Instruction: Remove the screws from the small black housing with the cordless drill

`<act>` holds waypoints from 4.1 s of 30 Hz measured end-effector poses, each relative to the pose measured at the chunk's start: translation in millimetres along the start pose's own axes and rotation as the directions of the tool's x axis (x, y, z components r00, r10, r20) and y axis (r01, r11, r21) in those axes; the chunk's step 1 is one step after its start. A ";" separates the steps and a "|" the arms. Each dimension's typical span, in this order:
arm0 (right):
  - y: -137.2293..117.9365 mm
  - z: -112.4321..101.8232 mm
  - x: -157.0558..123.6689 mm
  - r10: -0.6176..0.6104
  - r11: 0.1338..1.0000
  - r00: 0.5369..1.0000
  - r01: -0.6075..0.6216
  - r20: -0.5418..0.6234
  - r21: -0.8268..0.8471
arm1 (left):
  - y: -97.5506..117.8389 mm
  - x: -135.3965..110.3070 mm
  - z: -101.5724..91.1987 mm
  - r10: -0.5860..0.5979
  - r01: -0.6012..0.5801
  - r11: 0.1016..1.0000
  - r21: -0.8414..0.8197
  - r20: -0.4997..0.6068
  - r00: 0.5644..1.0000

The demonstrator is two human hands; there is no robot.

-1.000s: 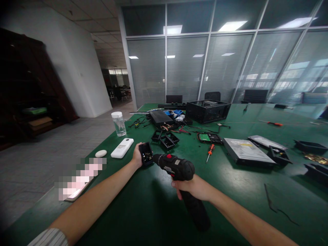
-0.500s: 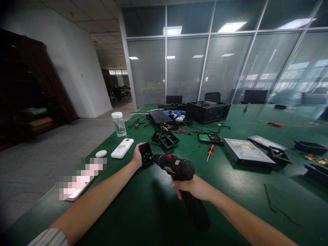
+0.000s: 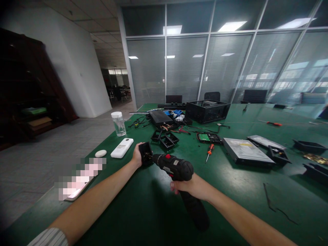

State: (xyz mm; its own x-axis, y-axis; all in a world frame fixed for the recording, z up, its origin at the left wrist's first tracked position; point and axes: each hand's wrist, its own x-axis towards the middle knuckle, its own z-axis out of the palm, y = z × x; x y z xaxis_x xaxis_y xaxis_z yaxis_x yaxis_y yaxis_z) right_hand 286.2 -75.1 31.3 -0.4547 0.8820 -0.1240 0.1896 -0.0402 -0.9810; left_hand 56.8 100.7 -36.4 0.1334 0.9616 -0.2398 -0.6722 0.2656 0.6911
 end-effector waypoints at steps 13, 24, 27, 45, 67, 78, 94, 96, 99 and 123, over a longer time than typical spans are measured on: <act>-4.1 1.6 0.6 -0.125 0.992 0.986 0.123 -0.113 -0.021 | -0.8 0.8 0.2 0.049 -0.049 0.999 0.007 0.026 0.998; 3.0 3.3 2.7 -0.189 0.964 0.964 0.146 -0.185 -0.222 | 0.4 -3.4 4.7 0.020 -0.020 0.999 -0.031 0.014 1.000; 4.2 2.0 2.9 -0.175 0.968 0.965 0.132 -0.196 -0.213 | 1.0 -3.9 5.7 0.026 -0.026 0.999 -0.025 0.020 0.999; 12.3 -3.2 8.1 -0.099 0.995 0.990 0.098 -0.100 -0.006 | 1.2 -3.2 2.8 0.023 -0.023 1.000 0.002 0.020 1.000; -4.8 7.0 0.3 -0.074 0.980 0.996 0.063 -0.052 -0.188 | 2.5 -2.6 1.7 -0.032 0.031 0.999 0.017 0.069 0.997; 1.4 -5.6 3.2 -0.100 0.994 0.995 0.100 -0.001 -0.036 | 2.6 -1.9 1.0 -0.033 0.032 0.999 0.026 0.041 0.999; -0.5 -1.0 0.9 -0.112 0.982 0.994 0.111 0.004 -0.150 | 0.5 0.1 -0.6 -0.002 0.001 1.000 0.021 0.084 0.996; 0.7 -1.9 1.6 -0.109 0.984 0.994 0.108 0.003 -0.139 | 0.2 0.8 -1.0 -0.006 0.004 1.000 0.023 0.081 0.997; 3.9 -3.6 2.7 -0.101 0.988 0.995 0.099 -0.012 -0.119 | -0.1 1.2 -1.3 -0.014 0.011 0.999 0.030 0.080 0.997; 5.1 -4.4 1.2 -0.095 0.988 0.995 0.090 -0.030 -0.128 | 0.1 0.5 1.0 0.006 -0.007 1.000 0.015 0.037 0.999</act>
State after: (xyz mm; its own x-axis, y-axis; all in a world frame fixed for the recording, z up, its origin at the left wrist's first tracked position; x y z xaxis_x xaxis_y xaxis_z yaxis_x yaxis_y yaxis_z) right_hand 290.4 -72.2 26.7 -0.4440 0.8957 -0.0256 0.2573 0.1001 -0.9611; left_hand 57.5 101.3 -35.7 0.1557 0.9652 -0.2102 -0.6623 0.2599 0.7027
